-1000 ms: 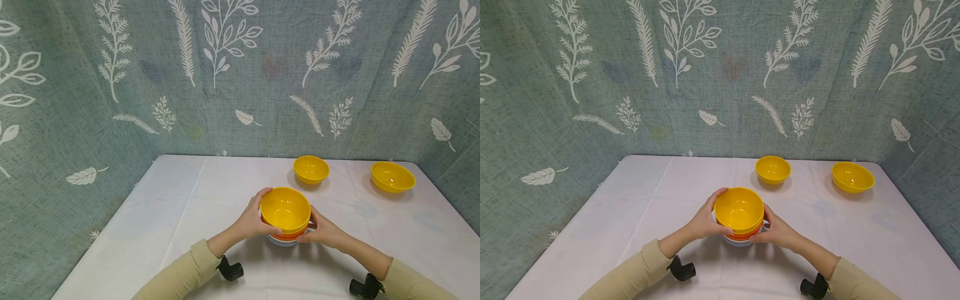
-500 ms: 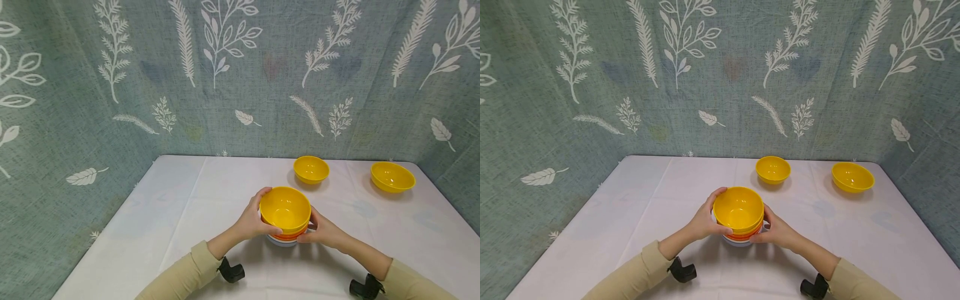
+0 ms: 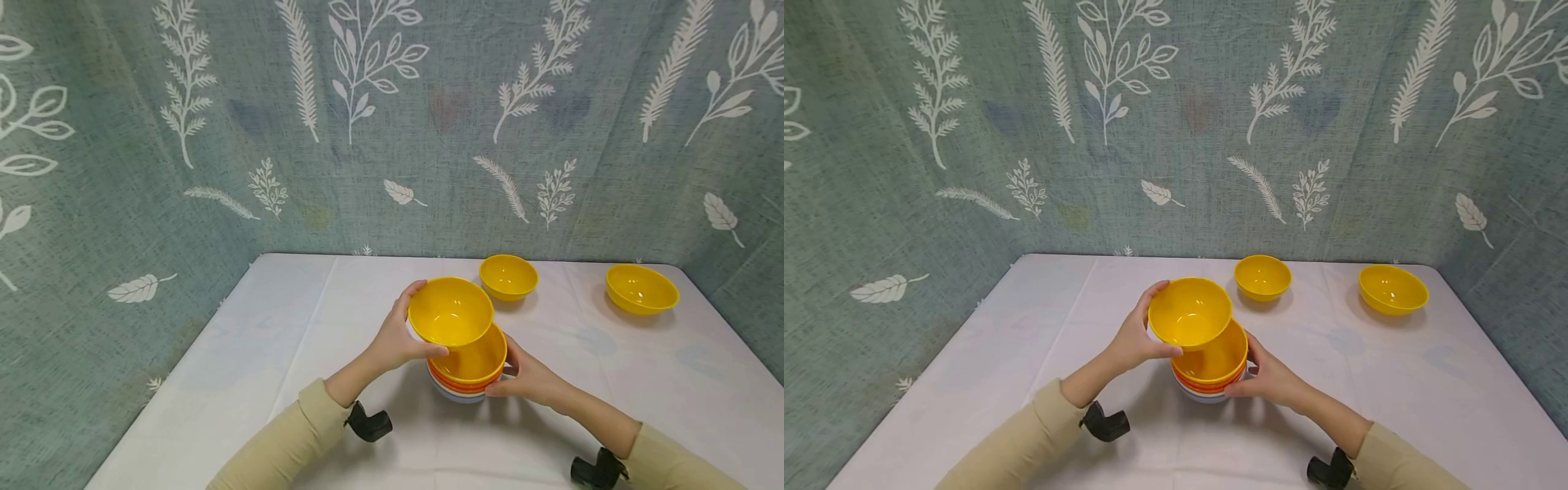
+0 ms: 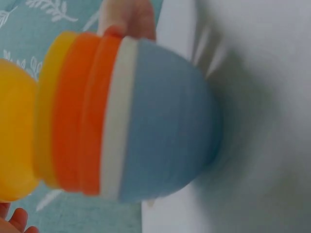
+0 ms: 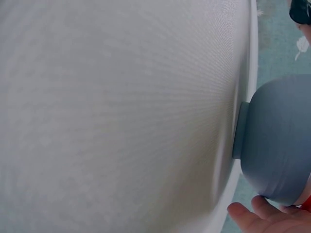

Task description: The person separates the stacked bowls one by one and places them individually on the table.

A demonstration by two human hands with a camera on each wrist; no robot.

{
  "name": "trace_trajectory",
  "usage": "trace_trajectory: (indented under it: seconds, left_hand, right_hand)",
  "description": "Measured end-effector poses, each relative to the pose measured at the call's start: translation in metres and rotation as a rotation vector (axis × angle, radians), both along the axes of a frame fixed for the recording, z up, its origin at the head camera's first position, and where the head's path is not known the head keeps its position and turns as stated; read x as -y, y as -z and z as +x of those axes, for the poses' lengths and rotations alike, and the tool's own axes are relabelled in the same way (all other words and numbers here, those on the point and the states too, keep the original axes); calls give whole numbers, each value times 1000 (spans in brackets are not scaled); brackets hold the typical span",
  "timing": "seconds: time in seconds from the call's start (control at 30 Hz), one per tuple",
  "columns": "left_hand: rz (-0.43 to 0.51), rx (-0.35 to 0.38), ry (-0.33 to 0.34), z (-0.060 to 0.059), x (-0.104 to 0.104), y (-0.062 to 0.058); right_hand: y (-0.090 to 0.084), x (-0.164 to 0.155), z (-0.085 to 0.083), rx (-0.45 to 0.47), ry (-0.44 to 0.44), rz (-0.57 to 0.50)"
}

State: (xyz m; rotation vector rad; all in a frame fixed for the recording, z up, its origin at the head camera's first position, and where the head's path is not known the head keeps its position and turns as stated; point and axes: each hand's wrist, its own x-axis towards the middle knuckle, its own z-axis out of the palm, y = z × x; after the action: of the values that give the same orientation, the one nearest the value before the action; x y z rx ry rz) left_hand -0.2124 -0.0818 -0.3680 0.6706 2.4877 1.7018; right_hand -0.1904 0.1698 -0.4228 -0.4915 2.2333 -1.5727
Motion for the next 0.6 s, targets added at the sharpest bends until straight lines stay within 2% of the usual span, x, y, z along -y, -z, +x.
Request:
trace_trajectory:
  seconds: [0.17, 0.33, 0.6]
  left_hand:
    - [-19, -11, -67, -14, 6, -10]
    - [4, -12, -145, -34, 14, -18]
    - [29, -5, -211, -67, 23, -13]
  right_hand:
    - [0, -1, 0, -20, -6, -9]
    - [-2, -1, 0, -28, -15, -15]
    - [-3, -1, 1, -20, -13, -19]
